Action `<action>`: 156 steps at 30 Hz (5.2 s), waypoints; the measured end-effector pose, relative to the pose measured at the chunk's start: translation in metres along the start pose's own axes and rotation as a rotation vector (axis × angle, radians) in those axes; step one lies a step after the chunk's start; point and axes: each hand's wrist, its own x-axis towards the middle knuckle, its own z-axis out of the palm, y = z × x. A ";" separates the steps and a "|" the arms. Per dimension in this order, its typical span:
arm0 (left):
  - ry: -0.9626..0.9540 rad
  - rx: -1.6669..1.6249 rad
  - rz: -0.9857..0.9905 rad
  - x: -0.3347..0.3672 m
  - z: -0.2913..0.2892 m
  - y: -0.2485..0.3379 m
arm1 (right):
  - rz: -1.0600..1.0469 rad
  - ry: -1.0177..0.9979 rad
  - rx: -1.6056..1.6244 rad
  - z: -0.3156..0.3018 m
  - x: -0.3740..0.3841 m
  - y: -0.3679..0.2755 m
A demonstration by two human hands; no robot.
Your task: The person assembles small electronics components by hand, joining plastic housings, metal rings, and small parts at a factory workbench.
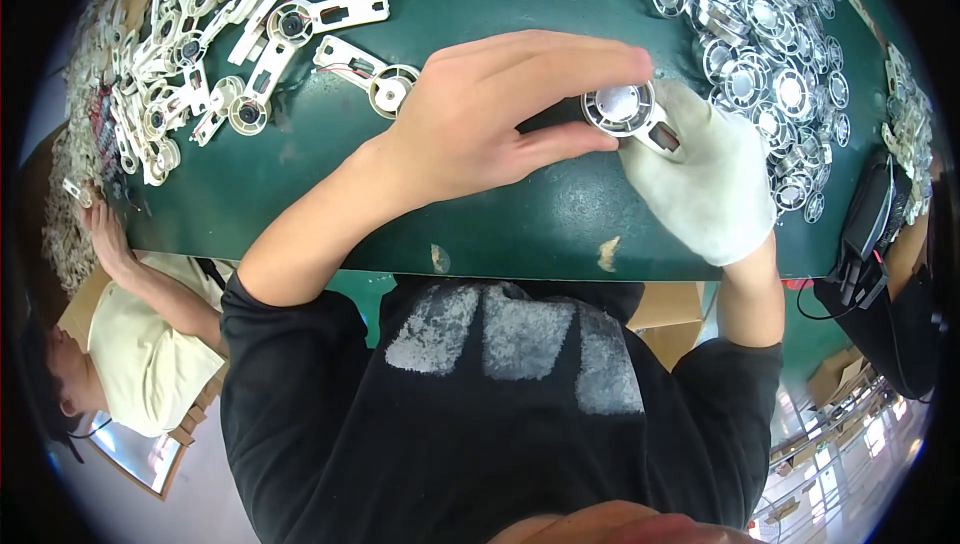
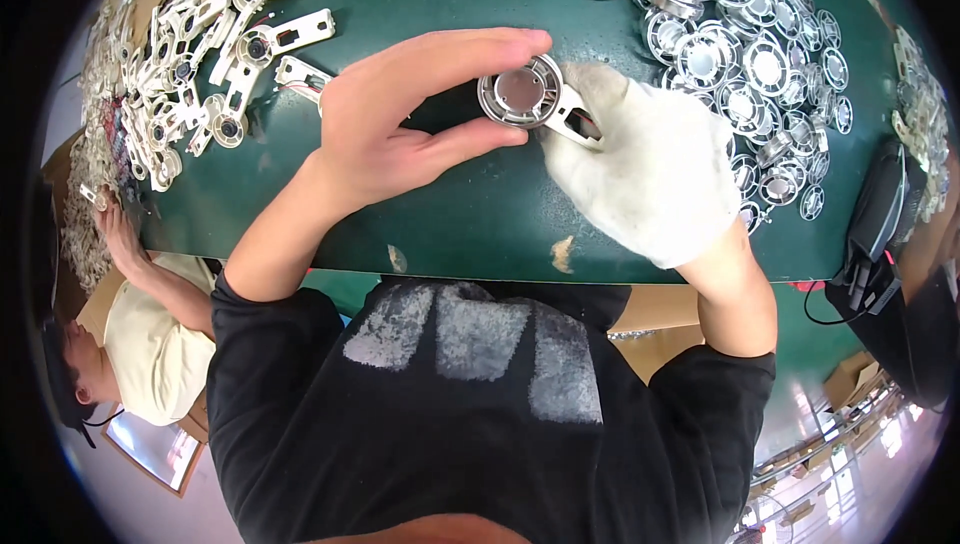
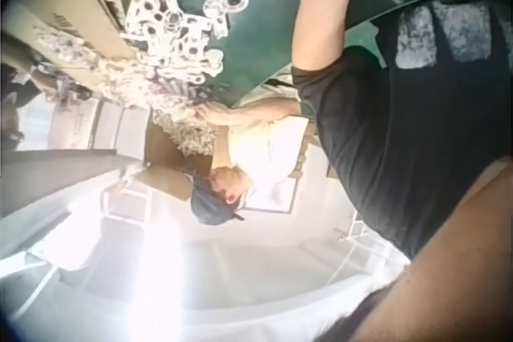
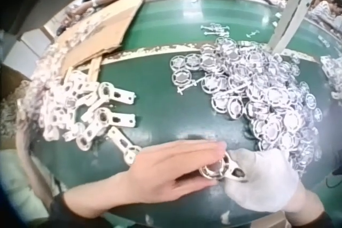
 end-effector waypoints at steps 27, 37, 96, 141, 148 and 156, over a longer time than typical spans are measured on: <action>-0.015 -0.222 -0.092 -0.003 -0.003 0.000 | 0.252 -0.174 0.317 -0.004 -0.003 -0.016; 0.002 -0.267 0.106 -0.002 0.004 0.001 | 0.155 -0.337 0.623 -0.004 0.000 -0.006; 0.040 0.344 -0.265 0.072 -0.053 -0.011 | 0.002 0.239 0.061 -0.001 0.001 0.006; -0.203 -0.265 -0.589 0.042 -0.038 -0.002 | -0.005 0.060 0.419 0.014 0.000 -0.006; 0.486 -0.422 -0.607 0.087 -0.124 -0.066 | -0.192 0.181 0.467 0.017 -0.003 -0.002; -0.460 0.793 -0.792 0.005 -0.176 -0.011 | -0.314 0.202 0.297 0.022 -0.005 0.001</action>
